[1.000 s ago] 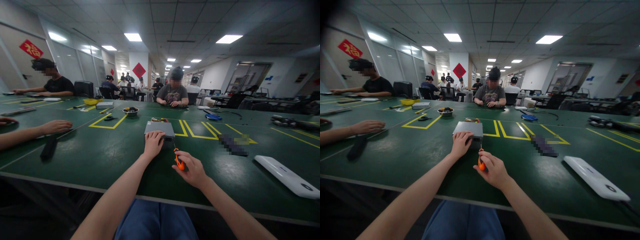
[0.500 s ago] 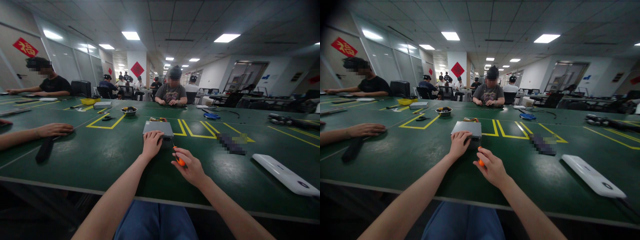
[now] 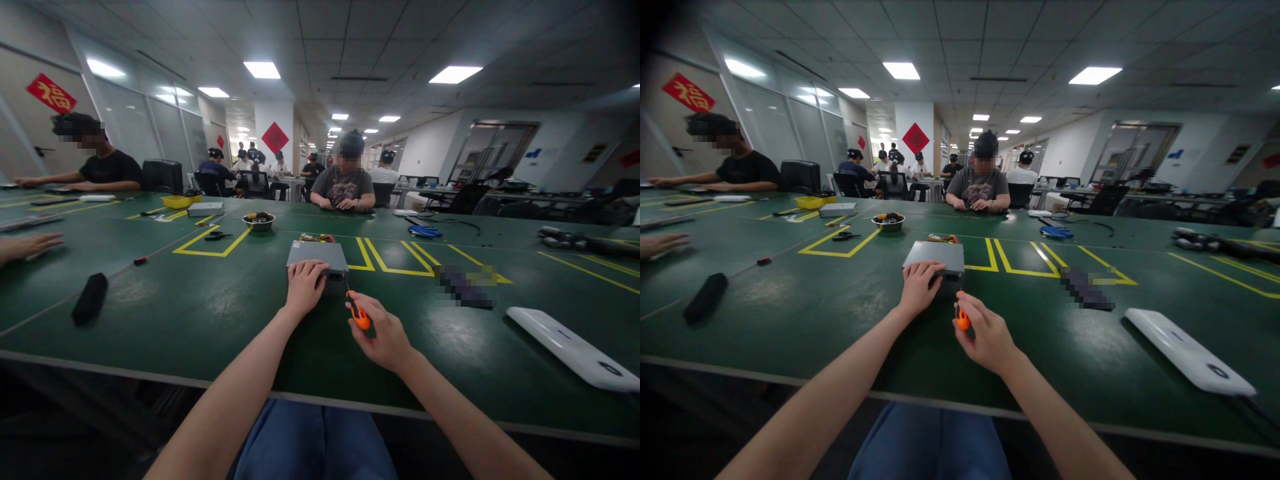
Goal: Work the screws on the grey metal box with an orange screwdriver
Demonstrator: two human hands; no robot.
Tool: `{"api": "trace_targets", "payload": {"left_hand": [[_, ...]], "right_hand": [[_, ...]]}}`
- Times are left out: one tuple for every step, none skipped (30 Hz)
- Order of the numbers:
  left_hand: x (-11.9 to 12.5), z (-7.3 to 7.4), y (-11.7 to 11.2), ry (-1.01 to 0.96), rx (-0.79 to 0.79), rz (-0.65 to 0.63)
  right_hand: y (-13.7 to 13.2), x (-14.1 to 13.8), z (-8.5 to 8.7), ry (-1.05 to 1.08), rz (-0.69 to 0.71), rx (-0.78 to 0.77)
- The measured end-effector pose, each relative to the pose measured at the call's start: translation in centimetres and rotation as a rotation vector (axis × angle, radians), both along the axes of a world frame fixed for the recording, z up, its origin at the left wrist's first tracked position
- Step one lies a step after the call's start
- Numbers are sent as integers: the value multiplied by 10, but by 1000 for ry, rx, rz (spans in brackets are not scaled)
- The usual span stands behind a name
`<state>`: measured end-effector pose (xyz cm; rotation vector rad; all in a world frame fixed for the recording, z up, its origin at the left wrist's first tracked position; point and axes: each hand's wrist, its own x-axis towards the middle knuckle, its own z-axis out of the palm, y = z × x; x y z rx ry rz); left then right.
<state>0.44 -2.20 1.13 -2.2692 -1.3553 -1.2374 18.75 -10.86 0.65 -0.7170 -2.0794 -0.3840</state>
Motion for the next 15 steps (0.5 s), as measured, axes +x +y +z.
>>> {"api": "trace_targets", "payload": {"left_hand": [[0, 0, 0, 1, -2, 0], [0, 0, 0, 0, -2, 0], [0, 0, 0, 1, -2, -2], [0, 0, 0, 2, -2, -4], [0, 0, 0, 3, -2, -6], [0, 0, 0, 3, -2, -8], [-1, 0, 0, 2, -2, -8], [-1, 0, 0, 1, -2, -8], [-1, 0, 0, 0, -2, -8], [-1, 0, 1, -1, -1, -9], [-1, 0, 1, 1, 0, -11], [-1, -1, 1, 4, 1, -15], [-1, -1, 1, 8, 3, -19], [-1, -1, 1, 11, 3, -22], [-1, -1, 1, 12, 3, -23]], "right_hand": [[0, -1, 0, -18, -17, 7], [1, -1, 1, -25, -38, 19], [1, -1, 1, -22, -60, 33], [2, -1, 2, -11, -84, 45], [3, 0, 2, 7, -104, 58], [4, 0, 3, 24, -116, 67], [4, 1, 3, 36, -120, 73], [4, 2, 4, 44, -117, 77], [4, 3, 5, 45, -106, 83], [4, 3, 5, 46, -90, 94], [3, 4, 5, 44, -75, 107], [3, 4, 6, 43, -60, 121], [2, 4, 6, 44, -48, 132], [1, 4, 6, 42, -37, 137], [0, 3, 6, 34, -27, 134]]}}
